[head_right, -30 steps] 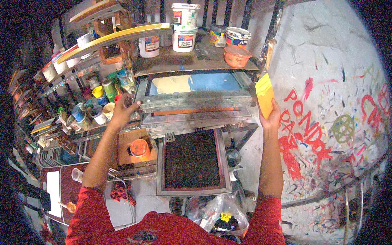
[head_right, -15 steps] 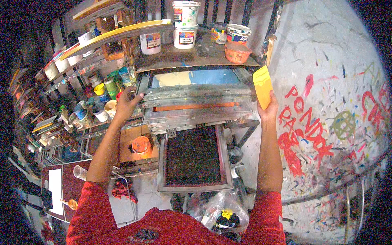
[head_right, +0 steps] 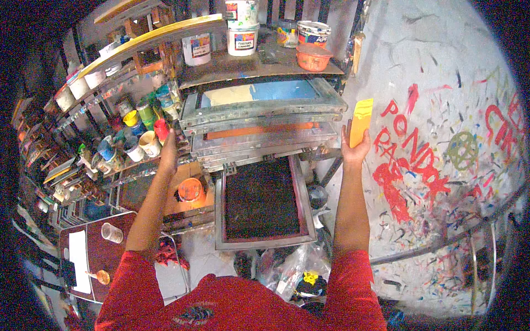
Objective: The person cleans excess yellow ink from a screen frame using a plastic scraper, returns the ink to a yellow container, and then places the cleaned screen onto a storage rack.
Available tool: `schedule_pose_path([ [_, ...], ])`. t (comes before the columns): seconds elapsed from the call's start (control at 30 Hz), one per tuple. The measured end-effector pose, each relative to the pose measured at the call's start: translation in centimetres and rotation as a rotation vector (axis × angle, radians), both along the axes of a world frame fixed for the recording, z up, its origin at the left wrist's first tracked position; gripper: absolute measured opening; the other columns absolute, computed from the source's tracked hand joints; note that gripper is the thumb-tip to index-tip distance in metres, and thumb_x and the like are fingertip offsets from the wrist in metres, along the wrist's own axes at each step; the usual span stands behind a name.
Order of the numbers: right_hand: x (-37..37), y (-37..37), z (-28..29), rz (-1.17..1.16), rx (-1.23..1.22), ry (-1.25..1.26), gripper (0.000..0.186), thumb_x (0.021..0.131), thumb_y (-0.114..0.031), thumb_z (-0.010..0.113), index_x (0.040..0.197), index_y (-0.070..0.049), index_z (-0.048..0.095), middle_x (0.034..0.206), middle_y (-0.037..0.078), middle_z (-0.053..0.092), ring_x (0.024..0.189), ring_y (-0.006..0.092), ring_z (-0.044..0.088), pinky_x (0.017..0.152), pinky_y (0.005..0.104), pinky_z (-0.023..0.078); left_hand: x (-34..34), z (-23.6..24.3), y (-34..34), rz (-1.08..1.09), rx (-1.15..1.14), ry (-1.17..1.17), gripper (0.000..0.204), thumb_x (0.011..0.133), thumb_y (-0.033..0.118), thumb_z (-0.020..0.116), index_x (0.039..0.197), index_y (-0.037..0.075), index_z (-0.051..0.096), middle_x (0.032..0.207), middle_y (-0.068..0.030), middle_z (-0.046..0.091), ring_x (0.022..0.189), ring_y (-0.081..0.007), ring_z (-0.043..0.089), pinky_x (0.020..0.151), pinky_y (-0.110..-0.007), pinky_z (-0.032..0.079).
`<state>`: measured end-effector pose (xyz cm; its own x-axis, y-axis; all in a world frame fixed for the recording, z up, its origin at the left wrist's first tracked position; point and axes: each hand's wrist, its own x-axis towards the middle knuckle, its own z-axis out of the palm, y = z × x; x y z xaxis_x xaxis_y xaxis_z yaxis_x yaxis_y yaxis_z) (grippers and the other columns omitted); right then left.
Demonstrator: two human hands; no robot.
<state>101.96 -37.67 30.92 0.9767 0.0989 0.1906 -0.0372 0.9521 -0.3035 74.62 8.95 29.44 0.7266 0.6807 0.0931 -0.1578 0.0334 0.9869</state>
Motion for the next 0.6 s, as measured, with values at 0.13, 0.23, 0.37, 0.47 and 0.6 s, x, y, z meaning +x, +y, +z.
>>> schedule_pose_path([
  [0.13,-0.8,-0.8,-4.2,-0.022,0.058,0.040,0.036,0.091,-0.031,0.042,0.118,-0.010,0.052,0.113,0.009,0.059,0.107,0.0272,0.055,0.092,0.0444,0.040,-0.7,-3.8,0.1,0.000,-0.210,0.076,0.045,0.093,0.048,0.038,0.107,0.008,0.053,0.089,-0.0044,0.056,0.080,-0.0164,0.054,0.072,-0.029,0.042],
  [0.23,-2.4,-1.9,-8.7,-0.087,0.081,0.168,0.036,0.091,-0.034,0.042,0.116,-0.010,0.055,0.112,0.006,0.061,0.106,0.0223,0.057,0.091,0.0410,0.041,-1.8,-7.5,0.0,0.008,-0.235,0.192,0.052,0.090,0.053,0.041,0.113,0.007,0.049,0.091,-0.0075,0.056,0.084,-0.0195,0.054,0.071,-0.031,0.044],
  [0.37,-5.4,-2.6,-14.2,0.000,0.034,0.150,0.037,0.091,-0.036,0.042,0.116,-0.012,0.056,0.114,0.004,0.061,0.106,0.0190,0.056,0.089,0.0398,0.042,-2.1,-7.7,-3.3,-0.074,-0.635,-0.070,0.056,0.089,0.055,0.041,0.117,0.007,0.043,0.105,-0.0131,0.051,0.092,-0.0252,0.053,0.078,-0.037,0.047],
  [0.47,-7.1,-0.7,-14.1,-0.010,0.014,0.215,0.038,0.091,-0.036,0.043,0.118,-0.012,0.054,0.117,0.004,0.059,0.107,0.0194,0.055,0.091,0.0396,0.041,-0.4,-7.2,-3.9,-0.006,-0.731,-0.133,0.062,0.088,0.058,0.039,0.119,0.005,0.037,0.108,-0.0164,0.048,0.094,-0.0288,0.053,0.077,-0.038,0.050],
  [0.6,-9.9,-0.4,-15.4,0.037,-0.042,0.213,0.038,0.091,-0.035,0.044,0.120,-0.012,0.051,0.117,0.006,0.057,0.108,0.0205,0.053,0.089,0.0384,0.040,0.9,-7.5,-5.1,-0.039,-0.725,-0.103,0.064,0.086,0.062,0.038,0.116,0.005,0.041,0.108,-0.0163,0.049,0.089,-0.0289,0.054,0.078,-0.041,0.047],
])
